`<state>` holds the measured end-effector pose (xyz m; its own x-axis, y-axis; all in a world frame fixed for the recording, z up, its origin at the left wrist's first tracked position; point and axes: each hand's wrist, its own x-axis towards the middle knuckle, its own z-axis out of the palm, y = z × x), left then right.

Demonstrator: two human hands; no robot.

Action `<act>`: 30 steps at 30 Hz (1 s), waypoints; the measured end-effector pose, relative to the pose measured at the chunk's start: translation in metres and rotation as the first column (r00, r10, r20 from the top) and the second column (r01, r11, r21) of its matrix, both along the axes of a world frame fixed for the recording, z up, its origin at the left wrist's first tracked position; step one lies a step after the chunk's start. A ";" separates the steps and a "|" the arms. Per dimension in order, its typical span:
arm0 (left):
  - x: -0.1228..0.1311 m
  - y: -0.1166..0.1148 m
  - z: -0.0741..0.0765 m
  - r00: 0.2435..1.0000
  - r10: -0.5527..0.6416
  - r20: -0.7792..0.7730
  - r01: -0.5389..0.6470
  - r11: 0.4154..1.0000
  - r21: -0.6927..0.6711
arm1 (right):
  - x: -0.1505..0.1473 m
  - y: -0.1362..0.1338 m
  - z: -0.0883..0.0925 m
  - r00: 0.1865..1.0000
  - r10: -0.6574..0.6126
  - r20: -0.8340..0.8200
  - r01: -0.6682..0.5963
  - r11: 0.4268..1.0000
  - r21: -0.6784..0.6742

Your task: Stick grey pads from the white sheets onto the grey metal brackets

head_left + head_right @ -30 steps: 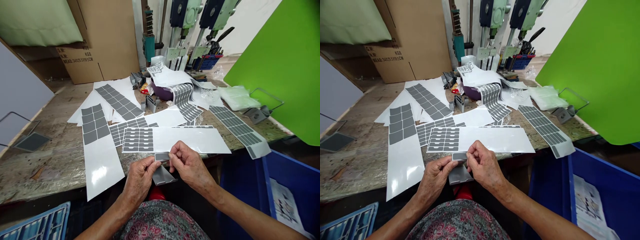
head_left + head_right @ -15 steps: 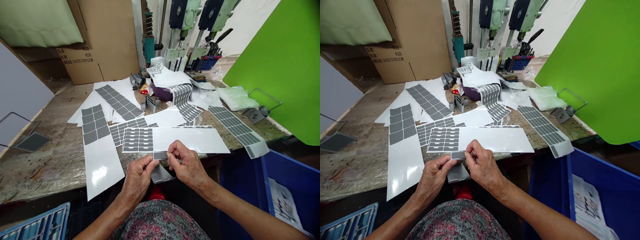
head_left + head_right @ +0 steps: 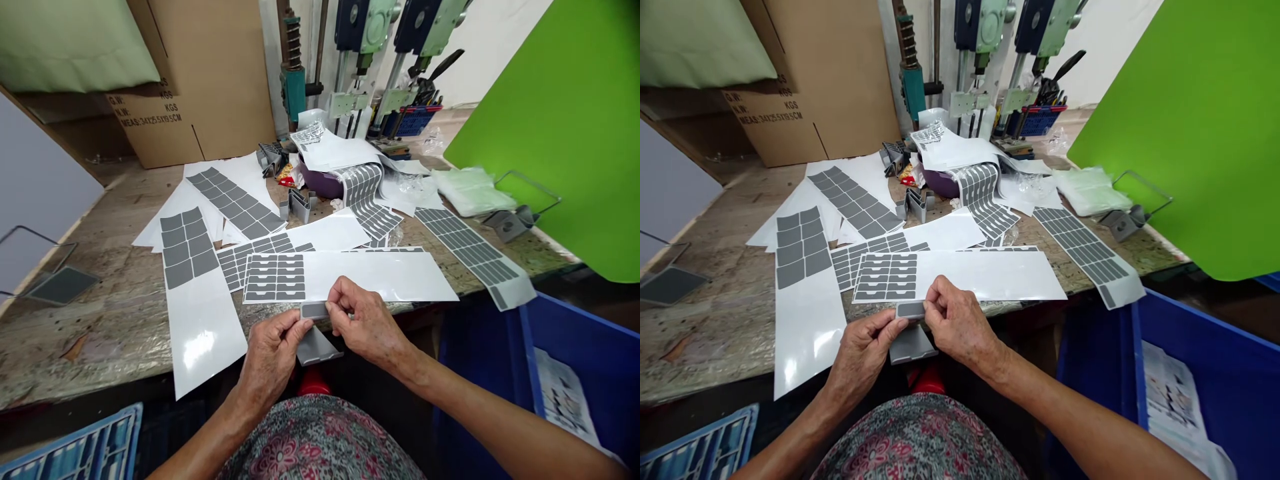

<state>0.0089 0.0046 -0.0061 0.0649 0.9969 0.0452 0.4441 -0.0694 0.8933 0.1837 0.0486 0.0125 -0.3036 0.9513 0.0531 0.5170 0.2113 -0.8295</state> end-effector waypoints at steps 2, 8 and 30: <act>0.000 -0.001 0.000 1.000 0.007 -0.020 -0.007 1.000 0.019 | -0.001 0.001 -0.002 1.000 -0.004 -0.020 0.004 1.000 -0.016; -0.002 -0.004 0.002 0.999 -0.002 0.044 0.005 0.998 -0.069 | -0.001 0.000 -0.002 0.991 -0.024 -0.130 0.001 0.985 -0.171; 0.002 -0.016 -0.022 0.872 0.140 0.470 0.115 0.874 -0.473 | -0.021 -0.052 -0.045 0.939 -0.162 -0.305 0.155 0.987 -0.048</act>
